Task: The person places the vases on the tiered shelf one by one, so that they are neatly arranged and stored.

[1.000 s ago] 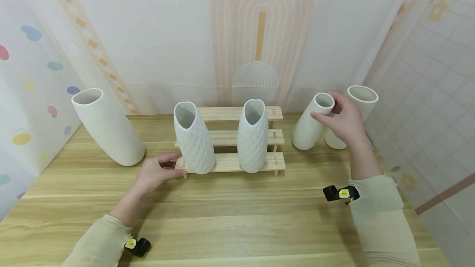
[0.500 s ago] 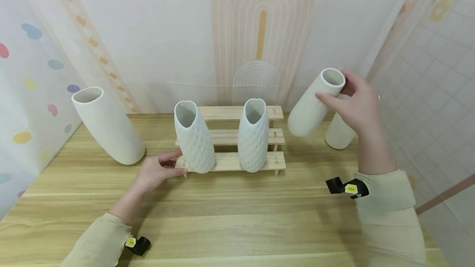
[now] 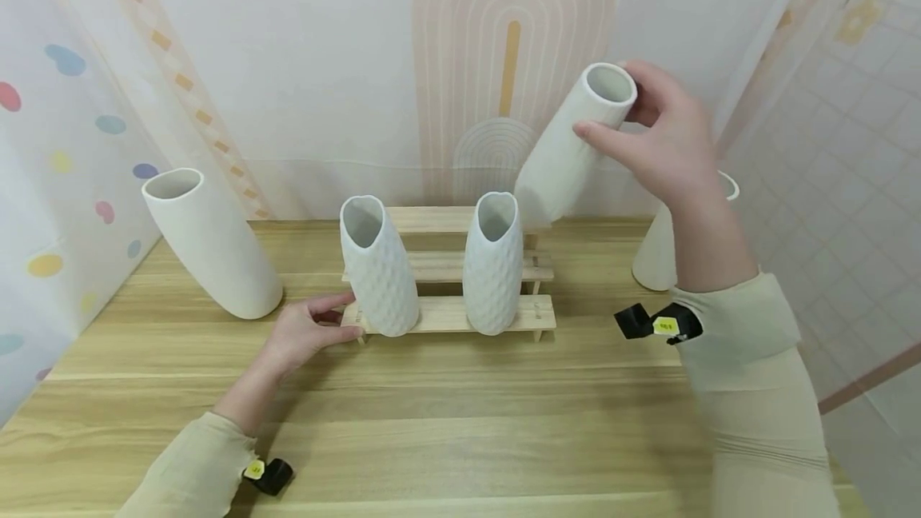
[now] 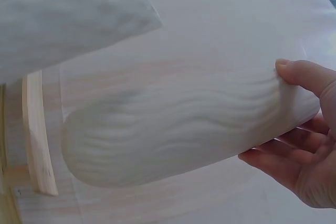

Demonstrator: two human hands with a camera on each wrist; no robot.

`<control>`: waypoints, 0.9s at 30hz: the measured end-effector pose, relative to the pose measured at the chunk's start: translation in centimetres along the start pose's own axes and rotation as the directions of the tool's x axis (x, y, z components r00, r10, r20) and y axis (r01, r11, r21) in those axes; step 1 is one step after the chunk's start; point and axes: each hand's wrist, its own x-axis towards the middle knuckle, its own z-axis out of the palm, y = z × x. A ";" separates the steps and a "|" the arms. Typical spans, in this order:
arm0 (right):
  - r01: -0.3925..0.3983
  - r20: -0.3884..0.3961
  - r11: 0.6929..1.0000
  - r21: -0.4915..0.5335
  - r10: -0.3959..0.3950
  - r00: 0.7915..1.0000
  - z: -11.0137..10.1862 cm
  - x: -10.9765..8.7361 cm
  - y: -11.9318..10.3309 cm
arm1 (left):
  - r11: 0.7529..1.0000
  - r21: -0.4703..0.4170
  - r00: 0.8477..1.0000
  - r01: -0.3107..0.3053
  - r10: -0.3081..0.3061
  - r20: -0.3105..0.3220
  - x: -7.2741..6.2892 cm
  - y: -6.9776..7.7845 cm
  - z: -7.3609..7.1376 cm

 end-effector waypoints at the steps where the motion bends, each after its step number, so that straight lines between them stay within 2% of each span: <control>1: 0.006 0.009 1.000 0.003 -0.006 1.000 0.3 0.2 -0.3 | 1.000 0.000 1.000 0.000 0.000 -0.001 0.0 0.0 0.0; 7: 0.009 0.082 0.999 0.043 -0.012 0.997 2.8 1.4 -1.5 | 1.000 0.006 1.000 0.003 -0.003 -0.005 0.1 0.2 0.0; 12: -0.019 0.174 0.996 0.088 0.003 0.985 4.9 2.2 -2.1 | 1.000 0.012 1.000 0.003 -0.003 -0.003 0.1 0.2 0.0; 21: -0.022 0.328 0.994 0.109 -0.015 0.945 8.2 2.4 -2.9 | 1.000 0.009 1.000 0.001 -0.001 -0.004 0.1 0.0 0.2; 27: -0.030 0.410 0.997 0.073 -0.003 0.912 9.7 2.3 -2.8 | 1.000 0.011 1.000 -0.008 0.008 -0.005 0.2 0.0 0.3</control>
